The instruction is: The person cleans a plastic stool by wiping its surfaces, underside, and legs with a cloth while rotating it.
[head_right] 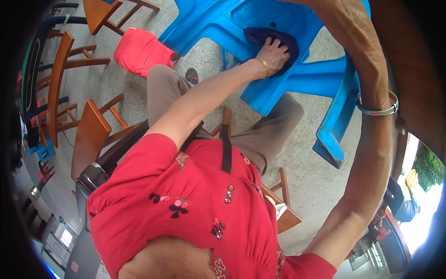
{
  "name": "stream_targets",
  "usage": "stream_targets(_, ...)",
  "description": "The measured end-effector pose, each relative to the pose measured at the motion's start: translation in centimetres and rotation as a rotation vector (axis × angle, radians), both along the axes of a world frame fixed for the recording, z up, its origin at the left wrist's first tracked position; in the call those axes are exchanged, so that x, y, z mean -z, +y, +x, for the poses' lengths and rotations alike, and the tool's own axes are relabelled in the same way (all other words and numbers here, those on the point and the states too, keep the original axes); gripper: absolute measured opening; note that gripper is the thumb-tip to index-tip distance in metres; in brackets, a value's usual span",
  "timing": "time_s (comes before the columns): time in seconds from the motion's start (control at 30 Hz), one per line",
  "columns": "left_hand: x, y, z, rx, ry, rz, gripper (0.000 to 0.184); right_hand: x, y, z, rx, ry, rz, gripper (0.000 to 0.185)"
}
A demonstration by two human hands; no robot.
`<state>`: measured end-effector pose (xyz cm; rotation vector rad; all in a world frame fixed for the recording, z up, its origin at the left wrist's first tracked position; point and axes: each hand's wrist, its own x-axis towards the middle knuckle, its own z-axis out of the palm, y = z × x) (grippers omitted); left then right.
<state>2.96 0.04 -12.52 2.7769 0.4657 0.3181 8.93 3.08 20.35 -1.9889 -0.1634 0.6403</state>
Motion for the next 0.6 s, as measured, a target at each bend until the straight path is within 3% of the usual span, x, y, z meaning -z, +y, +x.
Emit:
stream_targets(0.07, 0.0, 0.6, 2.3, -0.042, 0.006, 0.035, 0.021, 1.9, -2.9, -1.9, -0.867, -0.627, 0.073, 0.074)
stream_targets(0.1, 0.5, 0.8, 3.2, -0.106, -0.051, -0.043, 0.019, 1.3, -3.4, -2.9, -0.878, -0.632, 0.071, 0.074)
stream_targets(0.17, 2.1, 2.3, 4.4, -0.141, -0.253, -0.297, 0.016, 0.4, -3.9, -4.6, -0.925, -0.944, -0.055, 0.076)
stream_targets(0.2, 2.8, 2.3, 4.6, -0.147, -0.253, -0.299, 0.016, 0.0, -3.6, -4.8, -0.932, -0.943, -0.054, 0.076)
stream_targets(0.27, 0.9, 2.4, 3.5, -0.046, -0.268, -0.67, 0.018, -0.8, -2.9, -5.2, -0.861, -0.51, 0.045, 0.077)
stream_targets(0.3, -0.3, 2.1, 2.8, 0.007, -0.274, -0.856, 0.023, -0.5, -2.8, -5.8, -0.863, -0.502, 0.049, 0.077)
stream_targets(0.37, -1.6, 0.5, 1.8, -0.152, -0.215, -0.832, 0.027, 0.1, -2.8, -6.9, -0.961, -0.896, -0.024, 0.075)
stream_targets(0.43, -0.9, 0.1, 2.1, -0.219, -0.209, -0.846, 0.028, 0.4, -2.7, -6.8, -0.965, -0.895, -0.009, 0.074)
stream_targets(0.5, 0.6, -0.3, 2.9, -0.221, -0.284, -0.586, 0.026, 0.4, -2.5, -6.4, -0.972, -0.894, 0.008, 0.072)
stream_targets(0.57, 1.5, -0.3, 4.1, -0.264, -0.282, -0.543, 0.025, 0.0, -2.3, -5.6, -0.867, -0.555, 0.046, 0.069)
stream_targets(0.6, 1.8, 0.1, 4.8, -0.297, -0.28, -0.49, 0.026, 0.3, -2.4, -5.6, -0.871, -0.558, 0.047, 0.069)
